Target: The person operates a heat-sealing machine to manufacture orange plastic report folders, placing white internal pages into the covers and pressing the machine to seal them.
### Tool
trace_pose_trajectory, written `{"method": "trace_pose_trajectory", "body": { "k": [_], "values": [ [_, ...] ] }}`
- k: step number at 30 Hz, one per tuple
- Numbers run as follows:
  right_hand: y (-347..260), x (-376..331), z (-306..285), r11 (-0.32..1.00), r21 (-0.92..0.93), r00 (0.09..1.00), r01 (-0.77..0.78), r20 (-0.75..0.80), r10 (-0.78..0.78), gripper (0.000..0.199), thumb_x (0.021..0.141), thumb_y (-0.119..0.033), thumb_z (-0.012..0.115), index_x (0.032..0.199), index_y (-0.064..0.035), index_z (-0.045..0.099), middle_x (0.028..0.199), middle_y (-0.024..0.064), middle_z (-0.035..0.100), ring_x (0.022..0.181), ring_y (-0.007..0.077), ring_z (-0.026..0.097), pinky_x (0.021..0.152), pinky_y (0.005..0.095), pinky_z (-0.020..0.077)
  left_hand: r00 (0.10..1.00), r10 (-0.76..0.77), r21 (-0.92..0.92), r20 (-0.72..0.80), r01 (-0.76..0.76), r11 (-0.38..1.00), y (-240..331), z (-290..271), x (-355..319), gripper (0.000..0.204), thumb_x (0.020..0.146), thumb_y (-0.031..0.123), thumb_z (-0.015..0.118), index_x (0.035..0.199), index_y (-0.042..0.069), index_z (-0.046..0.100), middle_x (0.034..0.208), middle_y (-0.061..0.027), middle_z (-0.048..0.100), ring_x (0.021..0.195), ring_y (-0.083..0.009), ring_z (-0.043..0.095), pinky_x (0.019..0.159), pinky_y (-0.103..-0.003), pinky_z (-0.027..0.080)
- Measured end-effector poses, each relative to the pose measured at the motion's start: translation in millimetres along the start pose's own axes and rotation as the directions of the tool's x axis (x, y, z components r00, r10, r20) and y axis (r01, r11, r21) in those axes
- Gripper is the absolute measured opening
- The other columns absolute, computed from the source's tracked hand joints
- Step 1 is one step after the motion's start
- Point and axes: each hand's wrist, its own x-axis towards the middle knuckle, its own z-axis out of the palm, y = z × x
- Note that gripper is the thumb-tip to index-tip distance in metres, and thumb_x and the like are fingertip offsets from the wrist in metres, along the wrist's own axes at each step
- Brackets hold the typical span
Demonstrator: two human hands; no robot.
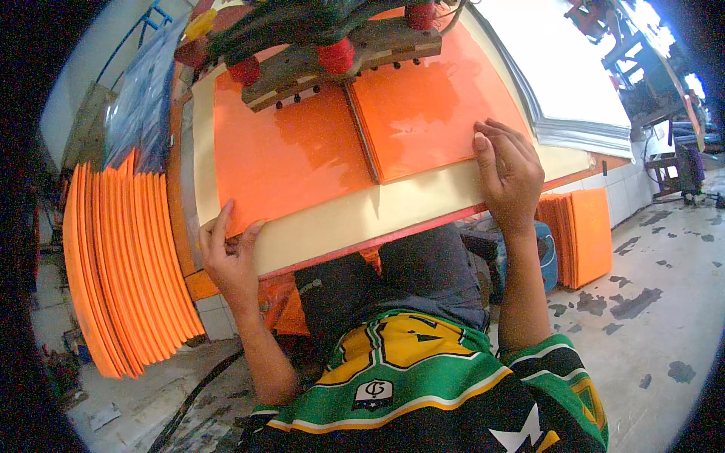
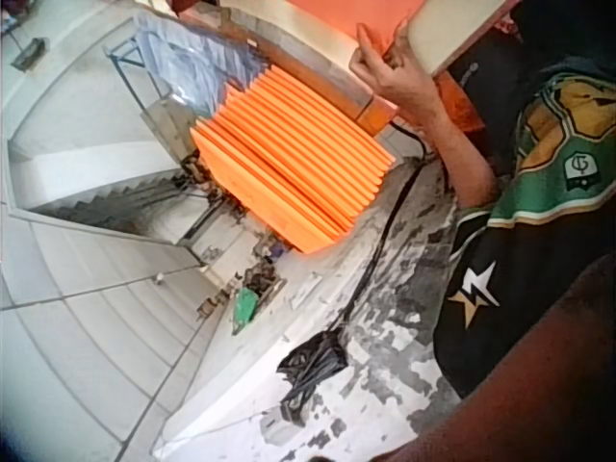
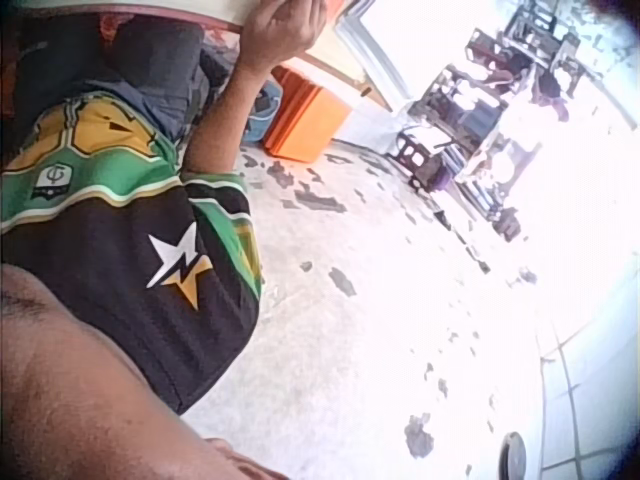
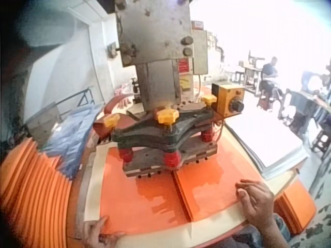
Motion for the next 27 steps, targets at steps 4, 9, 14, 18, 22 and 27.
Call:
{"method": "trace_pose_trajectory", "body": {
  "k": [4,9,14,18,22,27],
  "values": [
    [1.7,-0.5,0.5,1.0,-0.009,1.0,0.01,0.004,-0.01,0.024,0.101,-0.018,0.068,0.105,0.003,0.078,0.11,0.0182,0.078,0.112,0.0318,0.073,0.098,0.041,0.0542,1.0,-0.016,-0.029,0.008,0.016,0.999,-0.6,0.6,-0.4,0.055,0.084,0.031,0.089,0.133,0.01,0.074,0.104,-0.0048,0.055,0.091,-0.0176,0.057,0.071,-0.03,0.053],
    [0.5,-1.9,-0.1,1.0,0.003,1.0,0.003,0.0,-0.003,0.024,0.102,-0.019,0.068,0.106,0.0029,0.079,0.109,0.0182,0.078,0.112,0.0316,0.073,0.098,0.0406,0.0544,0.999,-0.038,-0.025,0.013,0.038,0.999,0.9,0.4,-1.8,0.055,0.084,0.03,0.09,0.133,0.011,0.074,0.105,-0.0051,0.054,0.091,-0.0174,0.058,0.07,-0.03,0.054],
    [0.1,-1.0,-0.9,1.0,-0.007,1.0,0.002,-0.001,-0.002,0.023,0.101,-0.018,0.069,0.105,0.0026,0.079,0.109,0.0181,0.078,0.112,0.0313,0.073,0.097,0.0404,0.0545,0.999,-0.038,-0.025,0.014,0.038,0.999,3.1,-0.2,-0.8,0.055,0.084,0.03,0.089,0.133,0.012,0.074,0.105,-0.005,0.055,0.093,-0.0178,0.057,0.072,-0.031,0.051],
    [1.6,-0.3,-0.9,1.0,-0.004,1.0,0.019,0.002,-0.019,0.023,0.102,-0.018,0.068,0.105,0.0025,0.079,0.109,0.0184,0.078,0.112,0.0313,0.073,0.098,0.0405,0.0544,0.999,-0.039,-0.031,0.011,0.039,0.999,3.6,-0.8,-0.4,0.054,0.085,0.03,0.089,0.134,0.012,0.074,0.106,-0.0051,0.056,0.093,-0.0186,0.057,0.075,-0.033,0.051],
    [-0.1,0.3,-1.0,1.0,0.016,1.0,0.005,0.0,-0.005,0.024,0.102,-0.019,0.068,0.104,0.0027,0.078,0.109,0.0188,0.078,0.112,0.0314,0.073,0.097,0.0408,0.0546,0.999,-0.042,-0.03,0.012,0.043,0.999,4.0,-0.8,0.5,0.054,0.084,0.029,0.089,0.134,0.012,0.074,0.107,-0.0053,0.056,0.093,-0.0192,0.057,0.077,-0.034,0.051],
    [0.0,-0.3,-1.0,1.0,0.013,1.0,-0.011,0.001,0.011,0.024,0.102,-0.019,0.069,0.102,0.0027,0.078,0.109,0.0189,0.078,0.111,0.0314,0.073,0.097,0.0411,0.055,0.998,-0.059,-0.031,0.016,0.059,0.998,4.5,0.1,-0.8,0.055,0.084,0.027,0.09,0.134,0.013,0.074,0.106,-0.0051,0.057,0.093,-0.0193,0.058,0.076,-0.033,0.051]
  ]
}}
